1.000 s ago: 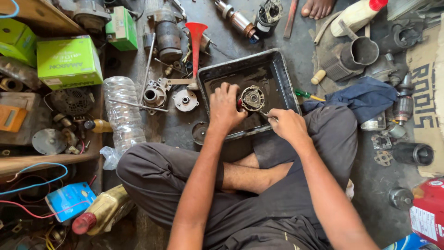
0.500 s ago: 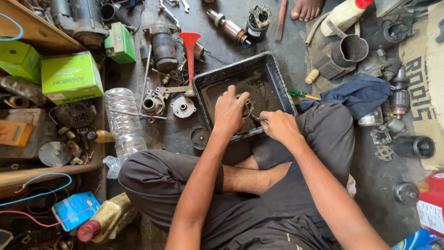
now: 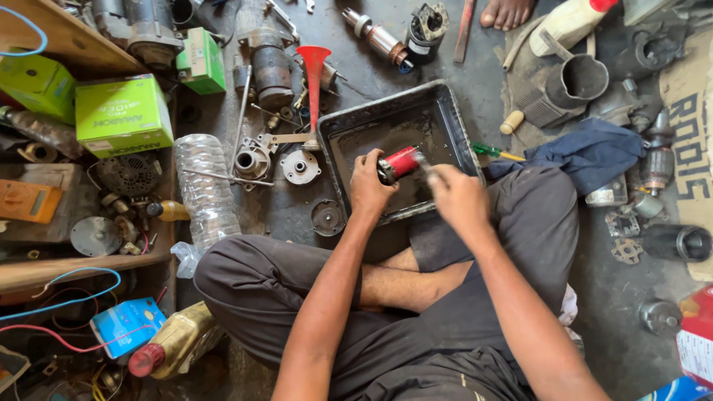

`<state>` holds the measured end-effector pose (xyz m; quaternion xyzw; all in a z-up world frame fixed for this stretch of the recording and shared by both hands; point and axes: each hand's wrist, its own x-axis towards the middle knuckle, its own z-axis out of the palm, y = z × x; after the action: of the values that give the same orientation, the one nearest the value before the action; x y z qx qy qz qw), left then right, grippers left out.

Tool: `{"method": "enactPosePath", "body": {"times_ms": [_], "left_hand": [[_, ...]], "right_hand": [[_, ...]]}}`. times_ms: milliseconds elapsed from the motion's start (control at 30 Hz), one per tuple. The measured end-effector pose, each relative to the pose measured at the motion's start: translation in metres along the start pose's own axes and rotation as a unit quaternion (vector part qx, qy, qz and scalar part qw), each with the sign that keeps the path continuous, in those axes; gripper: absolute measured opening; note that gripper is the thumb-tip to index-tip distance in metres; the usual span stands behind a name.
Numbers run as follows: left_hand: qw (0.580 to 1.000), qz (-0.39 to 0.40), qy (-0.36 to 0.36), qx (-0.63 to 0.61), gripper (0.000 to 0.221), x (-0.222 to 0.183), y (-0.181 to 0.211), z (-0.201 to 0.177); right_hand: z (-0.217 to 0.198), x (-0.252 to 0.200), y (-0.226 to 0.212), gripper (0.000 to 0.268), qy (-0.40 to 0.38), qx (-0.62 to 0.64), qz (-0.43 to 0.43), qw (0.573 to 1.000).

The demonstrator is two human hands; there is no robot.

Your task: The person sits on the floor and cleans a cylindrical mechanical part using a white cloth and a small metal tool. They wipe the part, scrape it with the tool, and then apply a liquid from a bottle to the part.

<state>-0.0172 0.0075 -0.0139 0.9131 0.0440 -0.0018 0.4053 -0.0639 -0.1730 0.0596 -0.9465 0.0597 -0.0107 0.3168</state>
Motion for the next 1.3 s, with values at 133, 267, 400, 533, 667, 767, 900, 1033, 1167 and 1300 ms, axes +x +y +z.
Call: {"method": "enactPosePath", "body": {"times_ms": [133,267,400,533,667,767,900,1033,1167,1300], "left_hand": [[1.000,0.016,-0.004,0.019,0.081,-0.001,0.005,0.002],[0.999,0.001,-0.014,0.047,0.081,-0.006,0.011,-0.001],[0.999,-0.004,-0.024,0.031,0.077,-0.009,0.014,-0.002],[0.999,0.020,-0.013,0.047,0.084,-0.006,0.011,-0.003],[0.998,0.031,-0.018,0.059,0.079,-0.009,0.004,0.004],[1.000,-0.008,-0.029,0.009,0.083,0.000,-0.004,0.000],[1.000,-0.023,0.000,-0.005,0.083,0.001,-0.010,0.010],[0.997,-0.056,0.041,-0.036,0.079,0.008,-0.008,0.012],[0.996,-0.046,0.040,-0.061,0.088,-0.003,-0.007,0.014],[0.996,0.005,0.057,-0.069,0.080,-0.003,-0.009,0.004]], "right_hand": [[0.014,-0.003,-0.011,0.022,-0.010,-0.001,-0.047,0.999],[0.024,0.002,-0.013,0.021,0.029,-0.059,-0.006,0.998],[0.026,0.000,-0.009,0.021,-0.003,-0.058,-0.101,0.993],[0.028,0.000,-0.010,0.020,0.000,-0.074,-0.052,0.996],[0.025,-0.003,-0.005,0.021,-0.012,-0.062,-0.112,0.992],[0.027,0.004,-0.011,0.019,0.027,-0.072,-0.024,0.997],[0.030,-0.005,-0.008,0.023,0.010,-0.076,-0.114,0.990],[0.033,-0.001,-0.012,0.022,0.035,-0.058,-0.085,0.994],[0.031,-0.009,-0.006,0.022,0.032,-0.047,-0.156,0.986],[0.037,-0.002,-0.010,0.020,0.043,-0.043,-0.097,0.993]]}}
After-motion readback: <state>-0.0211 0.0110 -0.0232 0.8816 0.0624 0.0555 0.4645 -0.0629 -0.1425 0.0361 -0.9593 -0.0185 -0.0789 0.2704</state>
